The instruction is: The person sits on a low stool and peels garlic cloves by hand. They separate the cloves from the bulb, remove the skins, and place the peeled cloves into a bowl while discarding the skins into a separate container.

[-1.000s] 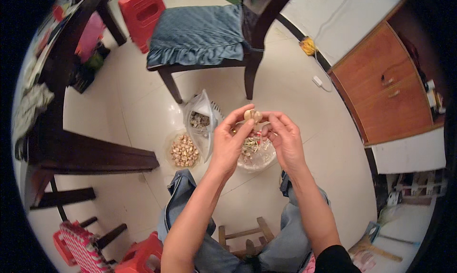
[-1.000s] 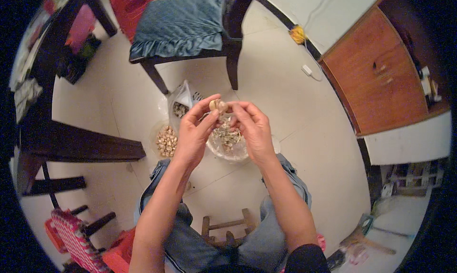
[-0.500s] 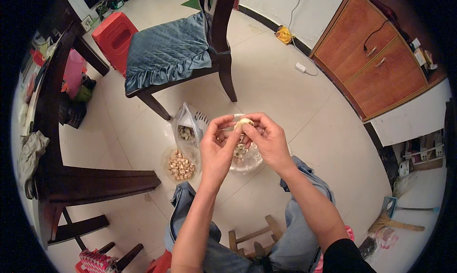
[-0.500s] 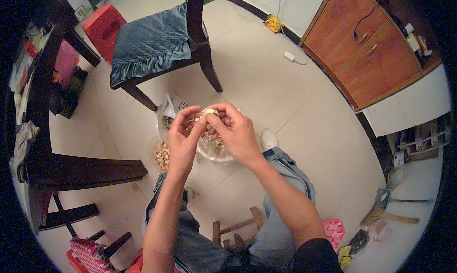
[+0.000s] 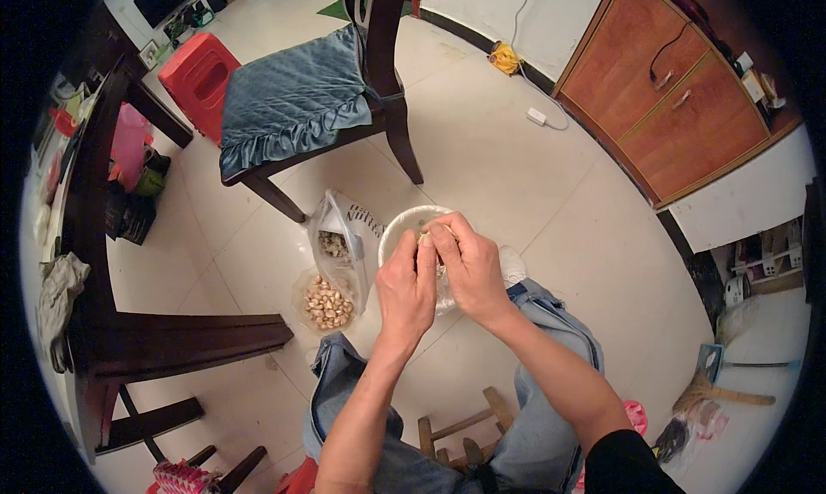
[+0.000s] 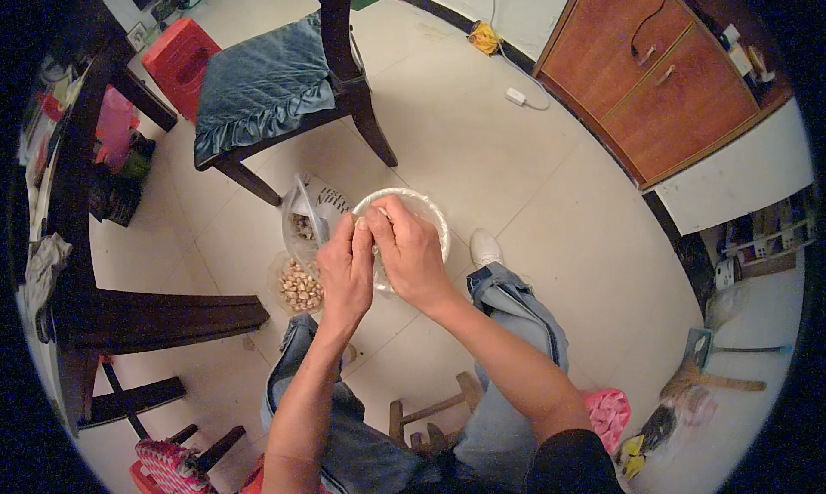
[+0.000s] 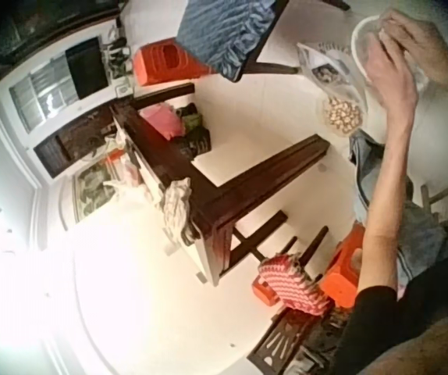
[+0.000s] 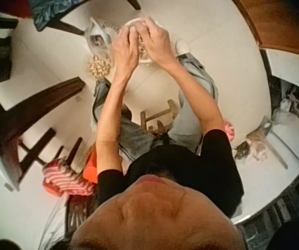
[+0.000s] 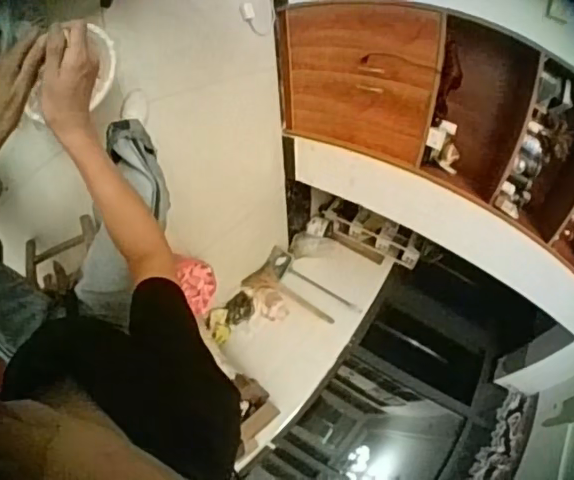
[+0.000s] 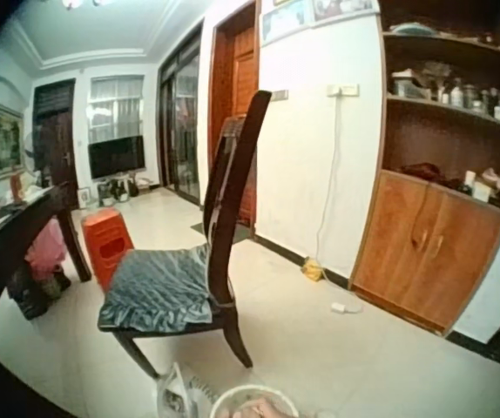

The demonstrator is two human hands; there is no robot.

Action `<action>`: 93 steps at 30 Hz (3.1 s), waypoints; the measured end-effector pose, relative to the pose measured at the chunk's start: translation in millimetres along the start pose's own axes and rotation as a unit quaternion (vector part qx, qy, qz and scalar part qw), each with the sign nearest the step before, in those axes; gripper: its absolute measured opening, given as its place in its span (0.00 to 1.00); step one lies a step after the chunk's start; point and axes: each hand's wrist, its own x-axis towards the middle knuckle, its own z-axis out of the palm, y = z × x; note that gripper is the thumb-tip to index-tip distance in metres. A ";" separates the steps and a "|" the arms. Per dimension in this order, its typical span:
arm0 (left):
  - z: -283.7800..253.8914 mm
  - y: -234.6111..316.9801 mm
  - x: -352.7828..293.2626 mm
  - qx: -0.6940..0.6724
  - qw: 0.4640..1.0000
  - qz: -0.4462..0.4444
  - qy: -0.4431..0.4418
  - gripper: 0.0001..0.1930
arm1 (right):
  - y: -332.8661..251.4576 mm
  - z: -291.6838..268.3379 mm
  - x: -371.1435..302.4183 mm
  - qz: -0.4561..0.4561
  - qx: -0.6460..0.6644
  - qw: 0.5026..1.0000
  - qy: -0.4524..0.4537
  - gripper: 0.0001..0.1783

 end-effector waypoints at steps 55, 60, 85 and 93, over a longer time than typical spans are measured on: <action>-17.7 -28.1 14.3 0.074 0.970 -0.172 -0.153 0.13 | 18.3 -34.4 23.4 0.247 0.492 0.828 -0.111 0.24; 0.6 -26.1 10.9 -0.108 0.983 -0.136 -0.064 0.16 | 16.0 -26.1 24.2 0.218 0.439 0.863 -0.119 0.21; -17.7 -21.3 25.8 -0.289 0.951 -0.095 -0.053 0.16 | 22.6 -7.1 26.7 0.146 0.289 0.935 -0.147 0.22; -23.6 -23.8 22.5 -0.378 0.911 -0.157 -0.052 0.16 | 16.8 -8.8 26.2 0.066 0.137 0.985 -0.081 0.16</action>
